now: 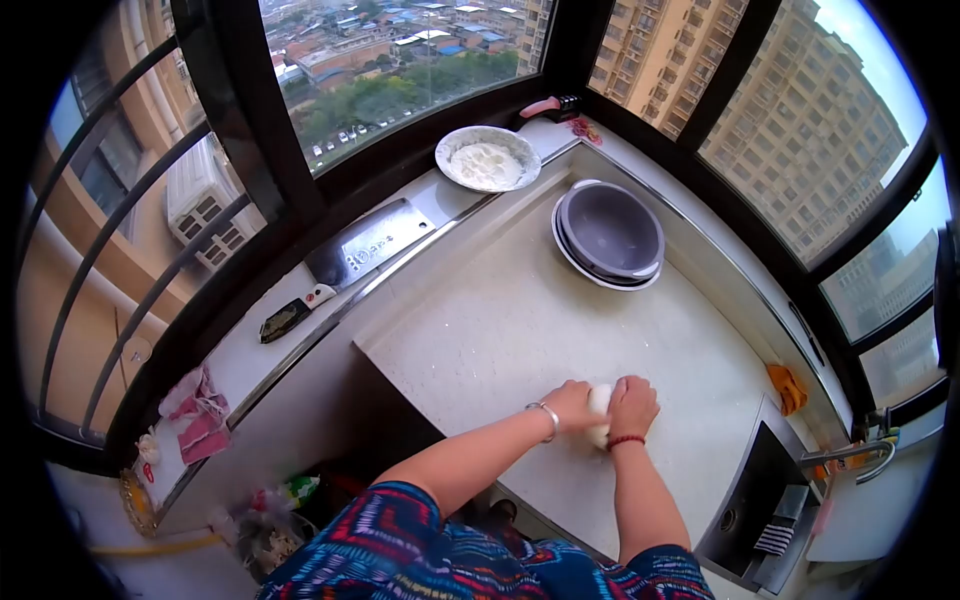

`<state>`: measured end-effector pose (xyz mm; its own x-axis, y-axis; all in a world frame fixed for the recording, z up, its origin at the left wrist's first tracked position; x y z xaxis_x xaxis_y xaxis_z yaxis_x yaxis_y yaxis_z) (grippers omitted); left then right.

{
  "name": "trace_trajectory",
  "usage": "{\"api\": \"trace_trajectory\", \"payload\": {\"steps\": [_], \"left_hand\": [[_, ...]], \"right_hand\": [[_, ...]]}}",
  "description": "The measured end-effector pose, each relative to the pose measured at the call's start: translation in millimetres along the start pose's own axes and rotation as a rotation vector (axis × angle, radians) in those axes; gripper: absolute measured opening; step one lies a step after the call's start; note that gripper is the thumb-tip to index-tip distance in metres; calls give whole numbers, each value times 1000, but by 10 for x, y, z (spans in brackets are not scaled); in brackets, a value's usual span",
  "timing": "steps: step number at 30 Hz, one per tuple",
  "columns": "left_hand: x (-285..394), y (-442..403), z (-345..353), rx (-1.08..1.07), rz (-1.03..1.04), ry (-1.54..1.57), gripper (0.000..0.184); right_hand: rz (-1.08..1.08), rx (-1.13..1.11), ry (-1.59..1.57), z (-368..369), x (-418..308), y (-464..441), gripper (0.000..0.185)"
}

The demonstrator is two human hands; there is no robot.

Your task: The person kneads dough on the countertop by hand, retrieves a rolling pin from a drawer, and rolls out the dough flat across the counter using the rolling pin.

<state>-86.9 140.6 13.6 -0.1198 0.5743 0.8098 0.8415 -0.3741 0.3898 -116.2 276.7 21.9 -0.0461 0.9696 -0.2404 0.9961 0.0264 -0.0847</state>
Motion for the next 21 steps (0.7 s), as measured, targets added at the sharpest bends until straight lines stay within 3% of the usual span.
{"api": "trace_trajectory", "payload": {"steps": [1, 2, 4, 7, 9, 11, 13, 14, 15, 17, 19, 21], "left_hand": [[-78, -92, 25, -43, -148, 244, 57], [-91, -176, -41, 113, -180, 185, 59], [-28, -213, -83, 91, -196, 188, 59], [52, -67, 1, 134, -197, 129, 55], [129, 128, 98, 134, -164, 12, 53], [181, 300, 297, 150, -140, 9, 54], [213, 437, 422, 205, -85, -32, 55], [147, 449, 502, 207, -85, -32, 55], [73, 421, 582, 200, -72, -94, 54], [41, 435, 478, 206, -72, -157, 54], [116, 501, 356, -31, -108, -213, 56], [147, 359, 180, 107, -16, -204, 55]], "right_hand": [[-3, 1, -4, -12, -7, -148, 22], [38, -64, 7, 10, 23, -272, 25], [87, -136, 24, 23, 77, -366, 28], [-40, -236, 11, -75, 59, -378, 32], [-22, -895, -546, 62, 32, -193, 35], [-9, -940, -503, -107, 37, 4, 35], [37, -696, -229, -275, -13, 203, 31], [14, -424, -81, -196, 9, 360, 26], [-92, -35, -139, -302, -58, 601, 21], [-271, 298, -184, -243, -68, 885, 16], [-311, 301, -196, -232, -48, 789, 13], [-352, 319, -203, -199, 0, 550, 11]]}}
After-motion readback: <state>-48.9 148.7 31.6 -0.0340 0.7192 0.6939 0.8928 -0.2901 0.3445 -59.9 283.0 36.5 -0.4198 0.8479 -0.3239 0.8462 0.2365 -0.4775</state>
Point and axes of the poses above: each hand's wrist, its own y-axis away from the middle knuckle, its own z-axis out of the palm, x = y × z, the point moved 7 cm from there along -y, towards the middle knuckle, and after that the axes turned 10 degrees about -x, right-handed, at the moved point
